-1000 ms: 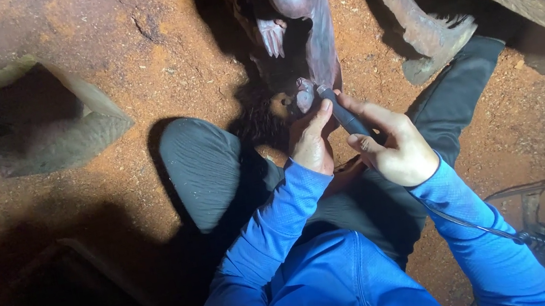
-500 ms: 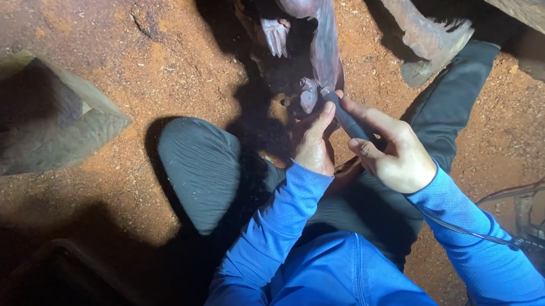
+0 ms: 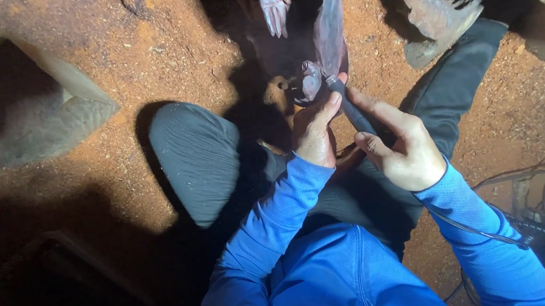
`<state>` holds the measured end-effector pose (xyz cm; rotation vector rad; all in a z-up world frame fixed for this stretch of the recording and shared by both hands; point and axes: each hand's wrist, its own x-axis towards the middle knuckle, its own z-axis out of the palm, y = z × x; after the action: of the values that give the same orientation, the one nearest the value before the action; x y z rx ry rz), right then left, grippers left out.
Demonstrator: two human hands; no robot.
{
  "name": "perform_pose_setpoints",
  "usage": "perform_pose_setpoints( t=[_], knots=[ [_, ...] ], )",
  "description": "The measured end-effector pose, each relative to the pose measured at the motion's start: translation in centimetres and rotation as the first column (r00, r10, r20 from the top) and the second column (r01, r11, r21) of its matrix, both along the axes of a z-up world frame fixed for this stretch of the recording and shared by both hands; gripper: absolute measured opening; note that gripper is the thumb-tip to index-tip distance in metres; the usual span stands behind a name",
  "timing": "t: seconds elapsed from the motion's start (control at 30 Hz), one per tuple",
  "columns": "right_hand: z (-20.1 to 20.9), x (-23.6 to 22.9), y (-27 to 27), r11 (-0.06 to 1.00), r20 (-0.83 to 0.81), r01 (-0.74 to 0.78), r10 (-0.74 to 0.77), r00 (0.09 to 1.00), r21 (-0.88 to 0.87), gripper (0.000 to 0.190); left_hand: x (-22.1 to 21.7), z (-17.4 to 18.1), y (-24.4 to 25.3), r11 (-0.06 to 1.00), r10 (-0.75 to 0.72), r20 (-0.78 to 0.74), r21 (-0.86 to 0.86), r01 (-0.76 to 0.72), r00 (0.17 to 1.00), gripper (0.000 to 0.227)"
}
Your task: Using a rotary carving tool to add fine details to a wooden statue while sitting on the floor.
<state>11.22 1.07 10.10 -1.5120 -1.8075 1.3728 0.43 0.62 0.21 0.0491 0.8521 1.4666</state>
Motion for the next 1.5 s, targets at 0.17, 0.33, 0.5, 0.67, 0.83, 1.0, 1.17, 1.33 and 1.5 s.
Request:
perform_pose_setpoints(
  t=[0.17, 0.33, 0.5, 0.67, 0.83, 1.0, 1.17, 1.33, 1.5],
  knots=[
    [-0.4, 0.7, -0.1, 0.999, 0.002, -0.019, 0.019, 1.0, 0.046, 0.056, -0.3, 0.0, -0.3, 0.999, 0.007, -0.009, 0.052, -0.006, 1.0, 0.036],
    [-0.6, 1.4, -0.6, 0.997, 0.051, -0.032, 0.028, 0.998, 0.066, 0.056, 0.1, -0.2, -0.7, 0.995, -0.01, -0.114, 0.101, 0.021, 0.993, 0.04],
    [1.2, 0.6, -0.2, 0.992, 0.072, -0.058, 0.05, 0.996, 0.115, 0.061, -0.4, 1.1, -0.2, 0.992, -0.021, -0.034, 0.123, 0.025, 0.999, 0.045],
    [2.3, -0.4, 1.3, 0.994, 0.122, -0.09, 0.082, 0.989, 0.058, 0.063, 0.0, 1.5, 0.5, 0.999, -0.042, 0.019, -0.012, 0.043, 0.999, 0.038],
    [1.9, -0.2, 1.0, 0.995, 0.18, -0.095, 0.086, 0.98, 0.039, 0.064, 0.1, 1.7, 0.4, 0.998, -0.038, 0.082, -0.051, 0.042, 0.996, 0.039],
    [2.2, -0.7, 1.3, 0.992, 0.158, -0.103, 0.09, 0.983, 0.074, 0.062, -1.0, 3.8, 0.8, 0.993, -0.091, 0.017, -0.069, 0.092, 0.996, 0.036],
    [1.9, -0.5, 1.2, 0.994, 0.162, -0.093, 0.082, 0.983, 0.062, 0.06, -0.7, 1.7, 0.6, 0.994, -0.093, 0.001, -0.05, 0.093, 0.996, 0.037],
    [2.5, -1.3, 1.4, 0.993, 0.14, -0.086, 0.074, 0.987, 0.081, 0.06, -0.7, 1.8, 0.9, 0.993, -0.101, 0.008, -0.054, 0.101, 0.995, 0.037],
    [1.7, -0.8, 1.5, 0.993, 0.12, -0.073, 0.061, 0.991, 0.096, 0.057, 0.0, 1.2, 1.1, 0.992, -0.056, 0.022, -0.113, 0.058, 0.998, 0.031]
  ],
)
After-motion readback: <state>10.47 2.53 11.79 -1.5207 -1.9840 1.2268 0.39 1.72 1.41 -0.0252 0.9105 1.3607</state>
